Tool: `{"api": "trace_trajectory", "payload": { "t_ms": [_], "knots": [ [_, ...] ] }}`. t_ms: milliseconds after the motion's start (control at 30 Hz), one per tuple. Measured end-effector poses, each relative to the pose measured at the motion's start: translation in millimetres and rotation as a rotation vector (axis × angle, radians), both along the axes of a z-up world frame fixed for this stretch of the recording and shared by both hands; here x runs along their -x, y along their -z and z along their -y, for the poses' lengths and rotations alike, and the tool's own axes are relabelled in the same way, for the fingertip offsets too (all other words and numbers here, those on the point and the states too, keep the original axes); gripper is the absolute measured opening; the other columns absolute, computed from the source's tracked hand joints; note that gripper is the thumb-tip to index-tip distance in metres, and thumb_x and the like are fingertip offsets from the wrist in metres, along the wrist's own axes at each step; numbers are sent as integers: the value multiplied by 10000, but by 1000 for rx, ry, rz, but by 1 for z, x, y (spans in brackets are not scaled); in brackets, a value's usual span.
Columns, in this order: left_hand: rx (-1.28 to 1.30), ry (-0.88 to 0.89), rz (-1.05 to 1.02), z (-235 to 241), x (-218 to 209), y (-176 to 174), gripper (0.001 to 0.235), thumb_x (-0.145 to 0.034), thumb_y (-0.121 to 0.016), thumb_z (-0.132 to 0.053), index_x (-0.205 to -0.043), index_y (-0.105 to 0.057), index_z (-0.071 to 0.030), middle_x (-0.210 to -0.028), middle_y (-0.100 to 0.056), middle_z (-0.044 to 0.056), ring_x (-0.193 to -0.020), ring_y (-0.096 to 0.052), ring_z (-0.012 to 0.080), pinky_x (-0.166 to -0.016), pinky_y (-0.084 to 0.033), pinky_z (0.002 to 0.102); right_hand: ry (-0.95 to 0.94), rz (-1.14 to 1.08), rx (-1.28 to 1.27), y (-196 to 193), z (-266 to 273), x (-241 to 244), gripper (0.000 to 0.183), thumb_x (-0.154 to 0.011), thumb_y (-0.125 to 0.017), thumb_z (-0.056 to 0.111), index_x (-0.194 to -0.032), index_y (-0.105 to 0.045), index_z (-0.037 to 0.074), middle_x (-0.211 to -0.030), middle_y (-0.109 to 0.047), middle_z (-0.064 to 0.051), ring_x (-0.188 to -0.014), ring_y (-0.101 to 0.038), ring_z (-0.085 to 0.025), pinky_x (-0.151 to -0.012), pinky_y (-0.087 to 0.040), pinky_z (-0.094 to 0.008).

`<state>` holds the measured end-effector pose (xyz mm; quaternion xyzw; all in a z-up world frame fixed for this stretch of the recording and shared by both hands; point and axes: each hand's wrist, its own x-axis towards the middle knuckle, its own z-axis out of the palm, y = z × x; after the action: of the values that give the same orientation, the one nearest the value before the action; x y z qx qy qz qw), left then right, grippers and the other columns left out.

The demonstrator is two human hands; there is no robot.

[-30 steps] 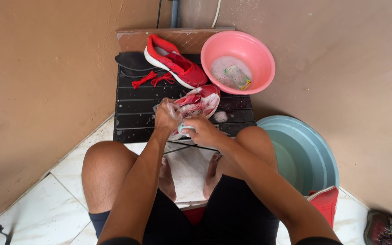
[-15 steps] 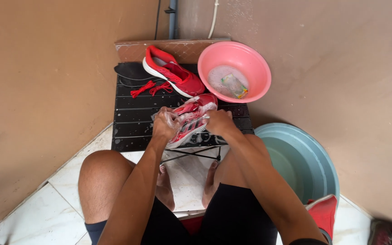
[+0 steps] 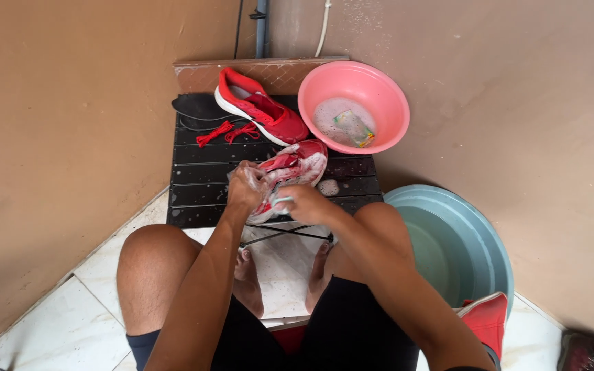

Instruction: The person scrubs a red sneaker with a soapy sponge, repeatedly dipping the sponge into a pink basin of soapy water. They clean the upper, sides, and interior of the shoe while seated on a small stool.

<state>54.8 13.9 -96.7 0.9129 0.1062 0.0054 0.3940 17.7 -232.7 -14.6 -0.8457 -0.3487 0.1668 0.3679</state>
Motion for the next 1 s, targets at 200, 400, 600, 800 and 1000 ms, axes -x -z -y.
{"api": "trace_trajectory", "payload": {
  "t_ms": [200,400,600,800,1000],
  "knots": [
    [3,31,50,7,0,10,279,-1001,-804,-307,-1193,-992,-233,-1501,-834,84,-1460,-764,430,-1291,-634,527,260,418,396,82,52,-91,119,-1018,-873,310,-1099,-827,235,-871,-781,-39,-853,-746,-365,-884,-480,-543],
    [1,17,26,4,8,-9,284,-1015,-804,-370,-1182,-990,-232,-1492,-839,88,-1456,-760,439,-1309,-624,529,-72,-29,-33,-18,-1,3,118,-1169,-822,228,-1137,-873,126,-1057,-912,-152,-997,-840,-398,-1024,-628,-520],
    [3,18,17,11,-8,18,252,-1009,-794,-332,-1127,-996,-241,-1499,-830,87,-1448,-773,435,-1306,-634,530,328,186,482,21,25,-78,239,-1184,-685,413,-1235,-811,217,-1129,-854,-95,-1122,-822,-430,-1103,-488,-641],
    [21,12,-19,5,3,4,245,-1007,-824,-336,-1164,-996,-259,-1520,-820,60,-1484,-757,399,-1302,-630,491,14,1,-39,-9,-4,-20,165,-1225,-754,262,-1170,-831,127,-993,-835,-112,-932,-804,-356,-983,-618,-502],
    [30,0,33,11,-2,19,249,-980,-819,-312,-1092,-983,-161,-1479,-817,118,-1464,-761,440,-1310,-626,530,214,384,365,13,21,-70,149,-1086,-839,422,-1037,-787,291,-978,-845,-33,-1028,-852,-388,-978,-533,-579]
  ]
}}
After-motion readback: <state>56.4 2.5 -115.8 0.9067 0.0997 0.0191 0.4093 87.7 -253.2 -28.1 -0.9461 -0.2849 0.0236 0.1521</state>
